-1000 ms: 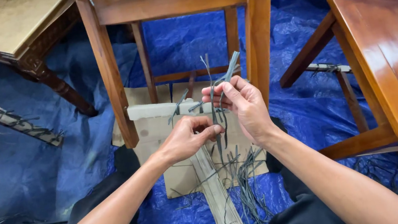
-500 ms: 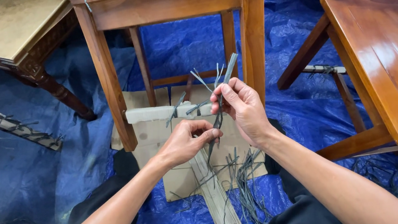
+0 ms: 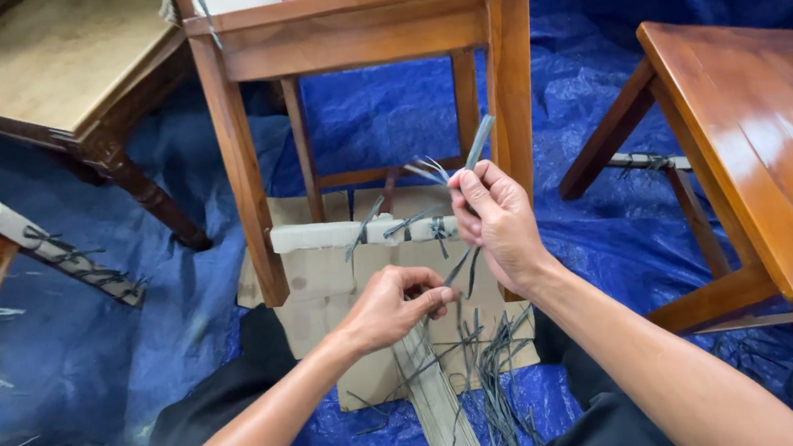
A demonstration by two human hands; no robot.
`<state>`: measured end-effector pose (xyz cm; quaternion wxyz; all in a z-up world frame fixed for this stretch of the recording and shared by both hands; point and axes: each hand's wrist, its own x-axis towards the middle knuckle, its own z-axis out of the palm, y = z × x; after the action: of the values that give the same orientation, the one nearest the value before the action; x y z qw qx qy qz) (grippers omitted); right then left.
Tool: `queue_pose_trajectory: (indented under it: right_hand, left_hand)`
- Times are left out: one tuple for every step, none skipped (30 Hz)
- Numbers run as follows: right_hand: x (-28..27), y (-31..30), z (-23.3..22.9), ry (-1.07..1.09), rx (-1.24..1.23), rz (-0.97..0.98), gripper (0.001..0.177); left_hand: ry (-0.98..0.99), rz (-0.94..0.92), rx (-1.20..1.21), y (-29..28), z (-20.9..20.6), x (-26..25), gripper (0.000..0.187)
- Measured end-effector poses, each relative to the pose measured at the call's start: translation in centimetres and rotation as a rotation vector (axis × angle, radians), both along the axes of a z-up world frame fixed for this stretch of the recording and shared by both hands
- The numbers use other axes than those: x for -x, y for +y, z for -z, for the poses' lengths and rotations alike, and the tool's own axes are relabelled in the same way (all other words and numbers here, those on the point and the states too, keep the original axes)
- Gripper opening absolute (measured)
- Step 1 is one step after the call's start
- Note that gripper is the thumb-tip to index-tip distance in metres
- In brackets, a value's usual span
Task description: Wrapping wooden chair legs with protective cardboard and securing them with plastic ties.
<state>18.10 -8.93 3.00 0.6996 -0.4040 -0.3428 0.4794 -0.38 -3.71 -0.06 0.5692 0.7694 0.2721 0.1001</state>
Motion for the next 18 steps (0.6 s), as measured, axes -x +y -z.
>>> queue_pose_trajectory:
  right_hand:
    - [-0.1, 0.0, -0.2, -0.003, -0.006, -0.004, 0.016]
    - [-0.3, 0.0, -0.4, -0.014, -0.01, 0.006, 0.016]
    - [-0.4, 0.0, -0.6, -0.026, -0.014, 0.015, 0.015]
    - [-0.6, -0.1, -1.0, -0.028, -0.02, 0.013, 0.015]
    - [-0.8, -0.1, -1.3, -0.065, -0.011, 0.038, 0.015]
    - [-0.8, -0.5, -1.4, -0.098, 0.011, 0.061, 0.015]
    - [-0.9, -0.8, -1.5, -0.097, 0.017, 0.057, 0.015]
    - [-1.1, -1.0, -1.9, -0.083, 0.001, 0.066, 0.015]
    - [-1.2, -1.3, -2.2, -0.069, -0.015, 0.075, 0.014]
    - [-1.2, -1.6, -2.2, -0.07, -0.016, 0.071, 0.014]
    - [-1.1, -1.9, -2.2, -0.062, -0.025, 0.084, 0.015]
    - [-1.1, -2.5, -2.1, -0.053, -0.031, 0.099, 0.015]
    - [-0.9, -3.0, -2.1, -0.054, -0.03, 0.098, 0.015]
    - [-0.7, -3.4, -2.2, -0.043, -0.028, 0.107, 0.014]
    - [-0.4, -3.7, -2.2, -0.032, -0.025, 0.116, 0.014]
    - [-0.2, -4.3, -2.4, -0.03, -0.022, 0.115, 0.014]
    - [-0.1, -4.8, -2.5, -0.047, -0.002, 0.135, 0.014]
    - [0.1, -5.3, -2.5, -0.058, 0.021, 0.152, 0.015]
  left_hand:
    - [-0.003, -0.004, -0.006, -0.4, 0.0, 0.3, 0.023]
    - [-0.019, 0.013, -0.037, -0.7, 0.1, 0.6, 0.024]
    - [-0.036, 0.031, -0.068, -1.1, 0.2, 0.9, 0.025]
    - [-0.038, 0.029, -0.074, -1.3, 0.1, 1.3, 0.025]
    - [0.005, 0.046, -0.187, -1.5, 0.2, 1.6, 0.024]
    - [0.052, 0.062, -0.287, -2.2, 0.4, 2.1, 0.022]
    - [0.054, 0.059, -0.28, -2.9, 1.6, 2.7, 0.022]
    - [0.087, 0.038, -0.319, -3.4, 2.6, 3.1, 0.022]
    - [0.12, 0.016, -0.357, -3.9, 3.6, 3.5, 0.021]
    - [0.119, 0.012, -0.358, -4.8, 6.1, 3.9, 0.021]
    - [0.102, -0.012, -0.299, -5.7, 8.7, 4.3, 0.021]
    - [0.086, -0.033, -0.238, -6.7, 11.3, 4.7, 0.021]
    - [0.085, -0.034, -0.237, -8.6, 13.8, 4.7, 0.021]
    - [0.071, -0.038, -0.182, -10.3, 16.3, 4.9, 0.024]
    - [0.056, -0.041, -0.127, -12.1, 18.8, 5.0, 0.027]
    - [0.058, -0.041, -0.124, -14.6, 20.7, 4.6, 0.027]
    - [0.011, -0.038, -0.03, -17.1, 22.5, 4.1, 0.032]
    - [-0.031, -0.039, 0.065, -19.8, 24.4, 3.9, 0.036]
